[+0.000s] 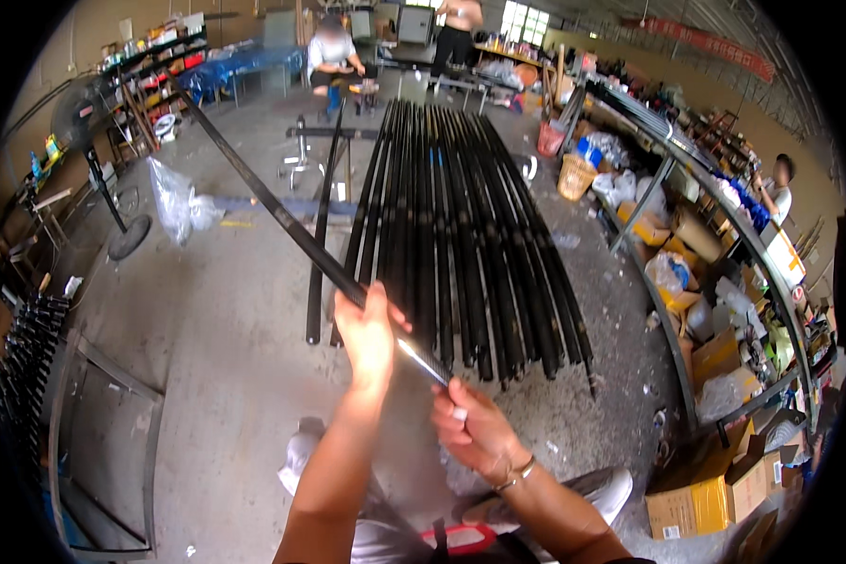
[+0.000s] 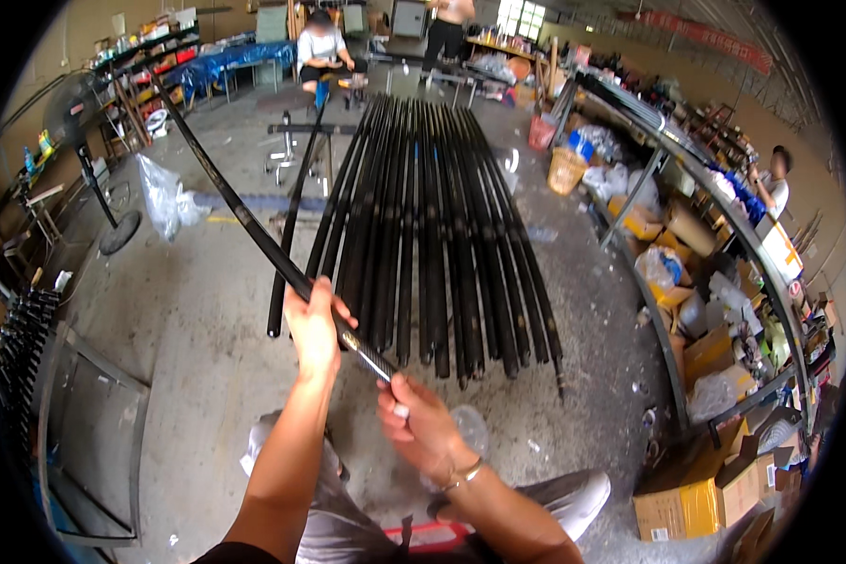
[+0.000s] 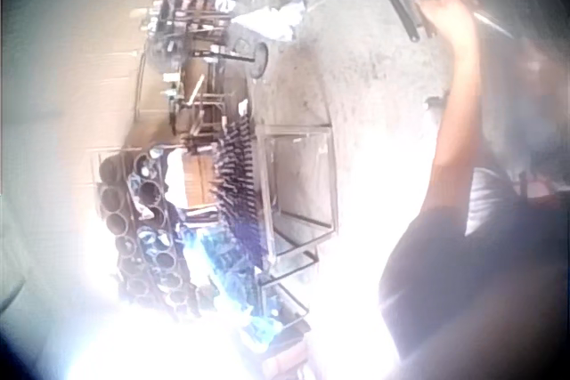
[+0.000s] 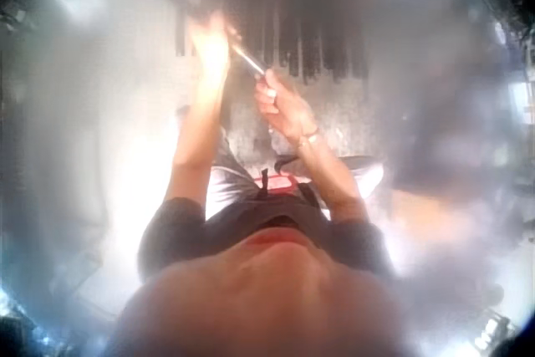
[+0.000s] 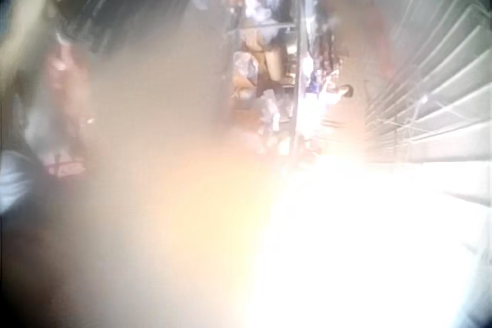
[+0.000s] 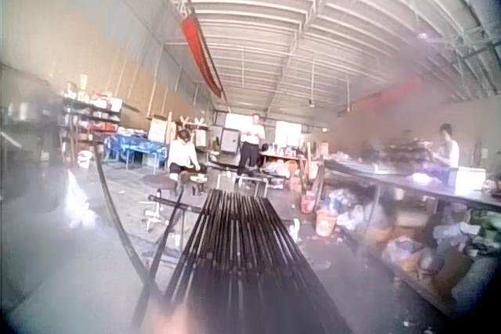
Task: The person sits on the floor and repeatedly picks up long black poles, attaches small black caps to the ends, and places them back on a metal rack. The process is repetitive and involves handling the poles one at a time.
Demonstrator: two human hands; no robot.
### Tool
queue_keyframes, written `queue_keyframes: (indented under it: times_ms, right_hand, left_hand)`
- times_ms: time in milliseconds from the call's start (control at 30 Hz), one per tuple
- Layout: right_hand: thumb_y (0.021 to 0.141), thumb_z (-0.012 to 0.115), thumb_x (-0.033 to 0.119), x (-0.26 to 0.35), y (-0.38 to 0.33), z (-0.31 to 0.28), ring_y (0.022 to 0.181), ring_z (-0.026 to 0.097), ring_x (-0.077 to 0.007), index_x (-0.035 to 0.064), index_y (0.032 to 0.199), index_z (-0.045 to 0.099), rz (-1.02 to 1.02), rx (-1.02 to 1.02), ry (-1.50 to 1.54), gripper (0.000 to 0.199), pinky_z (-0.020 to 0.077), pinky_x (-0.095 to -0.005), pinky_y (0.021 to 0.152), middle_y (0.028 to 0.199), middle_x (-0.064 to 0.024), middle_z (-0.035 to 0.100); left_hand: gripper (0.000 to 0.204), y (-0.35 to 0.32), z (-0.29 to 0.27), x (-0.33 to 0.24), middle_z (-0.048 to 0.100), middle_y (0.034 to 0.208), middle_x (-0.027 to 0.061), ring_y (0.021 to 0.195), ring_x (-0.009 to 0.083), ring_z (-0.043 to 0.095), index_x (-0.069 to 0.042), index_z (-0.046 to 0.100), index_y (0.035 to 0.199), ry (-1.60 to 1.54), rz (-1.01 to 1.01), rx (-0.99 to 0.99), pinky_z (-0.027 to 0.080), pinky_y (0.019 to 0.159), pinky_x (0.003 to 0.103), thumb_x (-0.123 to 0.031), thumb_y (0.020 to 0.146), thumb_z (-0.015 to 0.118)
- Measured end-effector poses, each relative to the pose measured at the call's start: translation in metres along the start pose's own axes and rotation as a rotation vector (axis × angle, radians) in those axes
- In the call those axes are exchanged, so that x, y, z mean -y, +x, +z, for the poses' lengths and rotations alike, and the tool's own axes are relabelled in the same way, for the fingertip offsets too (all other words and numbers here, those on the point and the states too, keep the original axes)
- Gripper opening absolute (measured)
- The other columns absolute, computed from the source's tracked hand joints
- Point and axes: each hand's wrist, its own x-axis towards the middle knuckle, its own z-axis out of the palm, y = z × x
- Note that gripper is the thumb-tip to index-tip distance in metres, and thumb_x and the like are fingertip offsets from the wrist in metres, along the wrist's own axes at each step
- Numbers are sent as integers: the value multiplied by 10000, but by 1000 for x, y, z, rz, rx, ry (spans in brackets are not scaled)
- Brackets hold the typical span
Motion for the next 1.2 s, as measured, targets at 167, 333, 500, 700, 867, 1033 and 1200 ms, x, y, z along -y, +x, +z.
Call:
queue_keyframes:
  times_ms: [167,333,500,700,867,1033,1200]
  right_hand:
    - [962,480,268,-2,-15,-9,537,332,-49,28,1042,522,-4,26,-50,257,246,-173,424,673,20,415]
    - [958,484,304,-7,-22,-15,538,315,-49,25,1088,513,-15,69,-127,309,242,-174,432,663,23,394]
    - [944,502,332,-4,-42,-30,583,353,-61,34,1095,529,43,108,1,335,274,-175,449,716,11,419]
    - [909,575,237,-19,-66,-86,645,409,-77,16,1052,573,63,-60,93,263,327,-157,448,829,-21,510]
    - [915,557,153,-17,-83,-127,604,399,-67,-11,1052,569,75,-80,162,214,323,-141,429,834,-26,517]
    - [914,567,188,-16,-91,-155,623,417,-70,10,1043,573,64,-106,202,220,319,-161,463,813,0,511]
    - [937,523,236,-21,-93,-158,613,424,-98,17,1017,576,47,-176,252,239,336,-183,467,778,-19,506]
  left_hand:
    - [172,-8,6,-1,490,548,52,400,129,474,-13,413,912,123,13,155,442,366,267,-122,872,541]
    - [259,-9,10,1,509,582,46,443,119,488,27,420,1035,252,3,295,429,409,249,-118,866,552]
    - [180,4,27,13,518,594,30,498,104,493,15,490,897,438,93,402,386,465,248,-140,854,572]
    - [278,51,56,51,606,730,153,694,264,603,62,543,892,851,209,436,466,651,345,-191,792,602]
    - [465,56,89,43,588,1022,328,1027,409,575,133,526,1035,1154,153,557,448,899,422,-237,771,619]
    - [476,67,106,44,600,1079,268,1060,377,572,79,530,1105,1380,113,520,460,908,420,-254,777,617]
    - [585,62,106,51,622,1061,226,1053,366,581,42,480,1162,1639,168,567,473,883,432,-428,836,604]
